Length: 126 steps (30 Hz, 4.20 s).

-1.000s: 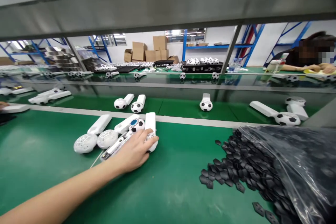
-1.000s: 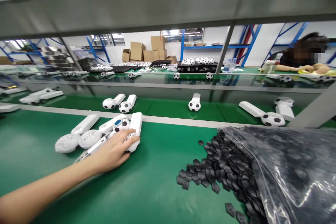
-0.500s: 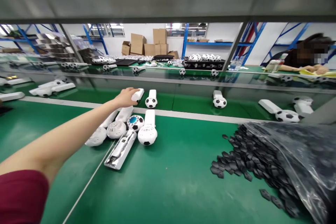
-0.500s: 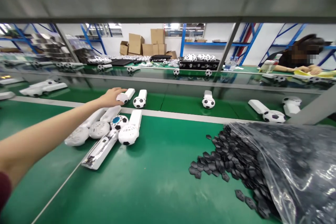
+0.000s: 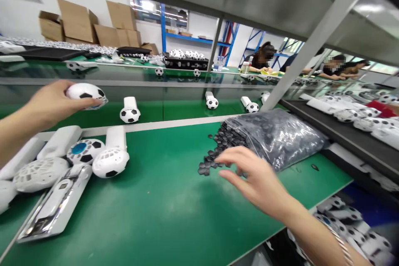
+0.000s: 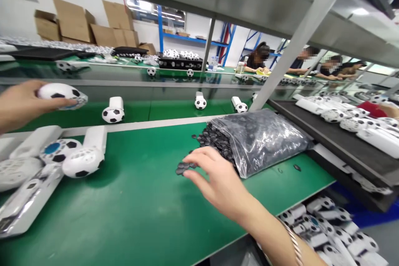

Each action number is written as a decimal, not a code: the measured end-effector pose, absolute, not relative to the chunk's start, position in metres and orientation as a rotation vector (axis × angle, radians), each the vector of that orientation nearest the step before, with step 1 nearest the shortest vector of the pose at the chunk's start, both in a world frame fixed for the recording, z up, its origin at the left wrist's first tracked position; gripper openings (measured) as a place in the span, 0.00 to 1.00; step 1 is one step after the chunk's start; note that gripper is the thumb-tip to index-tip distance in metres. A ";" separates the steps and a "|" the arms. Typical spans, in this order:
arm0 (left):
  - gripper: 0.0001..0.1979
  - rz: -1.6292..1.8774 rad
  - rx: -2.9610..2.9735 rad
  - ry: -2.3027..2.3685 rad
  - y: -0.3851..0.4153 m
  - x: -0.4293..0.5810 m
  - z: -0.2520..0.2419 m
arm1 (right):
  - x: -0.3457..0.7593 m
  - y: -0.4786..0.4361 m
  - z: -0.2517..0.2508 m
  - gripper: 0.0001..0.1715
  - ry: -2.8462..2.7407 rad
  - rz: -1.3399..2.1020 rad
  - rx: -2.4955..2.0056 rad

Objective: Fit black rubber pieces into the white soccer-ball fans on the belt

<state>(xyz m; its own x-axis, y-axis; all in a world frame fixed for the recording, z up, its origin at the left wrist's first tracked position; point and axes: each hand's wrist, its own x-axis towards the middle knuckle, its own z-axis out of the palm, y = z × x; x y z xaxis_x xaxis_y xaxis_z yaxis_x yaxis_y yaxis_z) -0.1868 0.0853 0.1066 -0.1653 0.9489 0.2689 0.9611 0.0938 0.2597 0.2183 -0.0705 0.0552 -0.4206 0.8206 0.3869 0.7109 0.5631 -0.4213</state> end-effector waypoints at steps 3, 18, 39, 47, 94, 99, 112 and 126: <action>0.36 -0.517 -2.042 -2.074 0.043 -0.141 0.123 | 0.208 -0.055 0.032 0.12 -2.345 0.363 -1.381; 0.45 -0.296 -3.149 -1.140 -0.010 -0.008 0.035 | 0.216 0.027 0.014 0.04 -2.335 0.323 -1.634; 0.35 -0.273 -2.782 -1.714 0.017 -0.001 0.021 | 0.193 -0.007 0.009 0.07 -2.367 0.689 -1.350; 0.38 -0.230 -2.925 -1.722 0.007 -0.002 0.022 | 0.199 -0.012 0.026 0.11 -2.273 0.603 -1.094; 0.30 -0.713 -2.971 -1.828 0.011 -0.001 0.018 | 0.177 -0.006 -0.001 0.18 -1.798 0.923 -1.153; 0.29 -0.710 -3.002 -1.861 0.011 0.000 0.019 | 0.176 -0.008 -0.001 0.16 -1.824 0.881 -1.155; 0.32 -0.444 -2.985 -1.727 0.016 -0.002 0.021 | 0.213 0.018 0.002 0.08 -2.147 0.409 -1.331; 0.30 -0.393 -2.926 -1.513 0.018 -0.007 0.018 | 0.206 0.006 0.007 0.08 -2.066 0.679 -1.202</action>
